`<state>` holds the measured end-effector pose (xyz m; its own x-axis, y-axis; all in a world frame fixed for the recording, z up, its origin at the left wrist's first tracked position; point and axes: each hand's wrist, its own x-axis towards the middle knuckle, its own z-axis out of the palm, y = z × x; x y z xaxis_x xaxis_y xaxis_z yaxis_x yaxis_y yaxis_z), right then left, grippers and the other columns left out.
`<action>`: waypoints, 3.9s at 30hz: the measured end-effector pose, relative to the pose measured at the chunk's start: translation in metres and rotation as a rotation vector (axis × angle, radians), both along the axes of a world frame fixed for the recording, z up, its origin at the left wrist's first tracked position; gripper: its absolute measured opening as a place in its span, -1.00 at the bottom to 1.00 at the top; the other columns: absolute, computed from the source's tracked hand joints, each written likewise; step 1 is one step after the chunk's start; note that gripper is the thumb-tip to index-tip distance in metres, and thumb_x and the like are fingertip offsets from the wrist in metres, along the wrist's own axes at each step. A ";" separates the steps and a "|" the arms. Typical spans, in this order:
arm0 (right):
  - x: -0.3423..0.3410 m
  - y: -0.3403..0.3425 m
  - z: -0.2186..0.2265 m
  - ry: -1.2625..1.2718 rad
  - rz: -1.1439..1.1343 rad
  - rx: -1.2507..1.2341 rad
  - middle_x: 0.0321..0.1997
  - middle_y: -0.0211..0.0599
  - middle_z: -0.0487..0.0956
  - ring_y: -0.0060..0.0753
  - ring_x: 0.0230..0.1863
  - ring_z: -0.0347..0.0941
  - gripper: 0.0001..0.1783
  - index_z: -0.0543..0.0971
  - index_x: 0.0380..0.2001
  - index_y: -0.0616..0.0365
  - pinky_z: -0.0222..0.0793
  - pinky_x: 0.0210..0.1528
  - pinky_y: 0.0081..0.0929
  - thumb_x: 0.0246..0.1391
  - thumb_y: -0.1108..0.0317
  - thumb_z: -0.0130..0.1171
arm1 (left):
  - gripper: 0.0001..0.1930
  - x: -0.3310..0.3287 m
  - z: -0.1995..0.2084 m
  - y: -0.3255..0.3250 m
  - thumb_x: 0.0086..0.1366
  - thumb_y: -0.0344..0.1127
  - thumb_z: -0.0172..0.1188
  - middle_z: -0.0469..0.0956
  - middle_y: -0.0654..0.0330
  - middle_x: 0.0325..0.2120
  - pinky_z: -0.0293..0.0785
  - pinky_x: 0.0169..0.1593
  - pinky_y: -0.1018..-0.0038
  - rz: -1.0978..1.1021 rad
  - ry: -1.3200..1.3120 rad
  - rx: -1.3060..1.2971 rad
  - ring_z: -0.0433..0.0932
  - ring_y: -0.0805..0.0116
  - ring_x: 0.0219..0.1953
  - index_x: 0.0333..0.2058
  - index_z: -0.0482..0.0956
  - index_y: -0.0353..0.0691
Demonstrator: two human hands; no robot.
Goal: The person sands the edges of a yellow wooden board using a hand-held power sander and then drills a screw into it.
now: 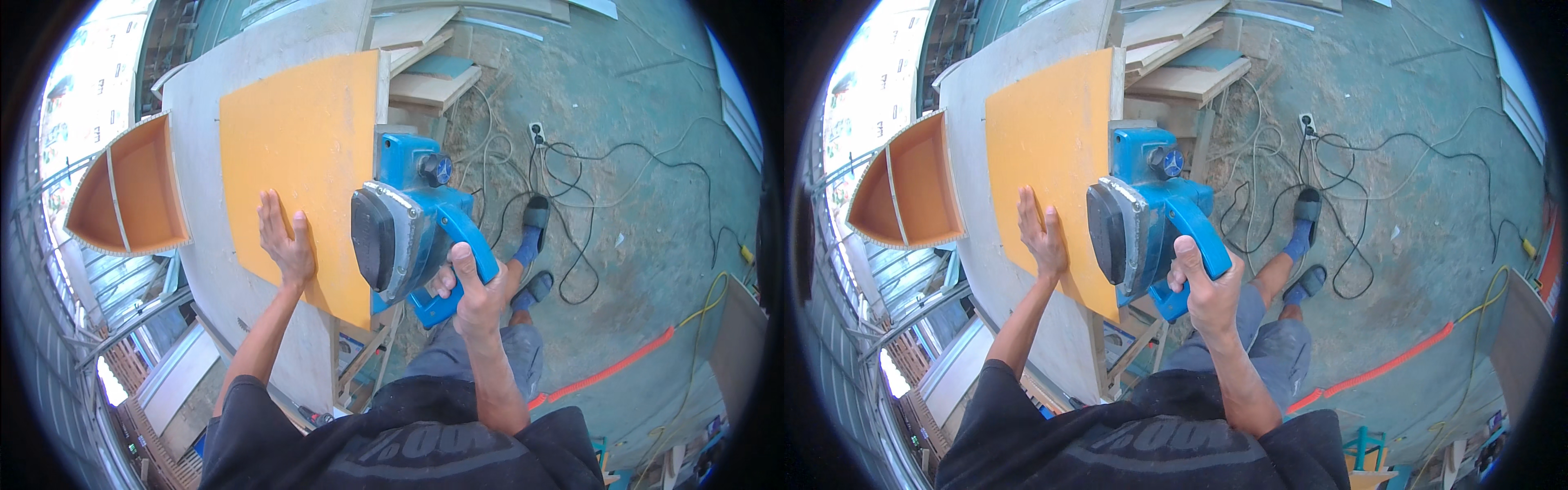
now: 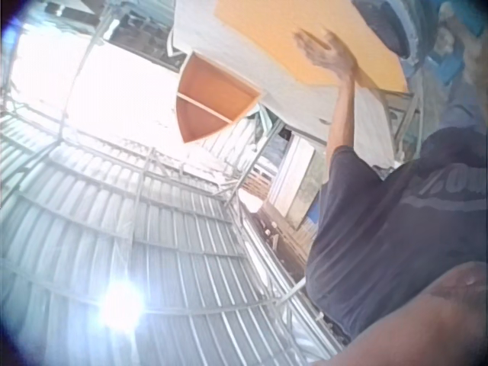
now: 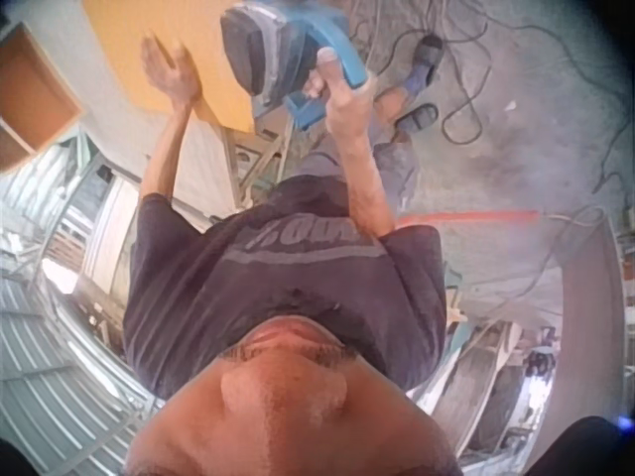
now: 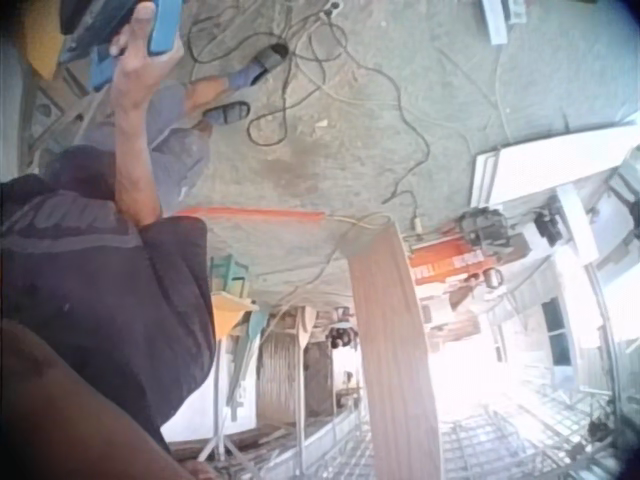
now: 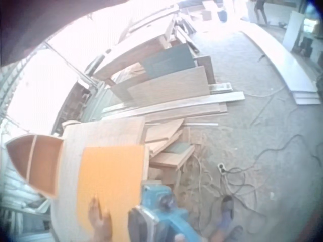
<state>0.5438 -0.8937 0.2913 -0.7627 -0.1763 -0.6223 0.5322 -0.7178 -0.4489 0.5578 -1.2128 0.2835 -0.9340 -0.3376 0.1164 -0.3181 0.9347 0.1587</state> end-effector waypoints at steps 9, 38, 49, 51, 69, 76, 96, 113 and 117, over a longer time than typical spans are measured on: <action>-0.042 0.001 0.001 -0.014 0.001 -0.001 -0.61 -0.44 0.42 -0.59 -0.60 0.36 -0.62 0.51 -0.42 0.18 0.31 -0.53 -0.55 0.32 0.12 0.31 | -0.29 0.003 0.000 -0.006 0.47 -0.01 -0.02 0.10 -0.08 0.49 -0.14 0.51 -0.04 -0.004 -0.033 -0.016 0.00 -0.20 0.52 0.46 0.17 -0.29; -0.054 0.087 -0.045 -0.017 0.022 0.573 -0.61 -0.51 0.43 -0.65 -0.60 0.33 -0.60 0.56 -0.45 0.12 0.24 -0.54 -0.56 0.29 0.04 0.35 | -0.28 0.003 -0.007 -0.004 0.45 0.03 0.03 0.15 -0.05 0.48 -0.11 0.52 0.00 0.022 0.026 0.052 0.02 -0.14 0.52 0.45 0.22 -0.24; 0.069 0.206 -0.135 -0.419 -0.089 0.798 -0.59 -0.53 0.43 -0.64 -0.58 0.35 -0.65 0.54 -0.40 0.07 0.27 -0.53 -0.59 0.31 0.05 0.31 | -0.34 0.000 -0.004 0.002 0.49 -0.04 0.01 0.19 -0.08 0.46 -0.05 0.53 0.12 0.035 0.052 0.059 0.10 -0.04 0.51 0.41 0.26 -0.33; 0.080 0.226 -0.136 -0.436 -0.186 0.736 -0.58 -0.52 0.44 -0.63 -0.58 0.36 -0.67 0.55 -0.39 0.09 0.28 -0.53 -0.58 0.31 0.09 0.31 | -0.34 0.000 -0.004 0.002 0.49 -0.03 0.01 0.20 -0.08 0.46 -0.05 0.52 0.13 0.041 0.051 0.052 0.11 -0.03 0.51 0.41 0.26 -0.32; 0.236 0.401 -0.152 -0.339 -0.067 0.971 -0.53 -0.42 0.52 -0.53 -0.57 0.44 -0.79 0.61 -0.27 0.18 0.36 -0.48 -0.49 0.25 0.26 0.33 | -0.31 -0.004 -0.019 0.008 0.43 0.16 0.02 0.18 0.11 0.49 -0.11 0.50 -0.04 0.168 0.100 0.006 0.05 -0.03 0.53 0.43 0.31 -0.02; 0.316 0.467 -0.154 -0.376 0.043 1.010 -0.52 -0.39 0.55 -0.49 -0.56 0.46 -0.78 0.60 -0.22 0.16 0.38 -0.44 -0.48 0.21 0.27 0.35 | -0.33 0.018 -0.002 0.055 0.43 0.20 0.02 0.19 0.10 0.48 -0.11 0.46 -0.17 0.315 -0.060 -0.029 0.09 0.01 0.51 0.38 0.37 -0.04; 0.452 0.472 -0.125 -0.495 -0.091 0.875 -0.44 -0.18 0.64 -0.22 -0.47 0.57 -0.72 0.64 -0.27 0.23 0.49 -0.35 -0.29 0.16 0.21 0.36 | -0.17 0.217 -0.023 0.176 0.25 -0.03 0.37 0.23 -0.17 0.36 0.18 0.42 0.02 0.322 0.178 0.207 0.19 -0.15 0.41 0.34 0.24 -0.36; 0.441 0.454 -0.095 -0.237 0.438 1.307 -0.37 -0.08 0.68 -0.09 -0.39 0.62 -0.63 0.67 -0.26 0.27 0.51 -0.27 -0.21 0.11 0.12 0.39 | -0.45 0.515 -0.123 0.218 0.24 0.00 0.25 0.56 -0.19 0.15 0.44 0.24 0.10 0.271 -1.084 0.824 0.51 -0.11 0.24 0.04 0.67 -0.36; 0.420 0.391 -0.087 0.032 0.744 1.515 -0.36 -0.05 0.70 -0.06 -0.37 0.63 -0.60 0.67 -0.26 0.27 0.51 -0.25 -0.19 0.10 0.10 0.40 | -0.40 0.509 -0.107 0.170 0.32 0.06 0.20 0.55 -0.18 0.16 0.42 0.25 0.11 0.394 -0.701 0.725 0.50 -0.12 0.24 0.17 0.58 -0.27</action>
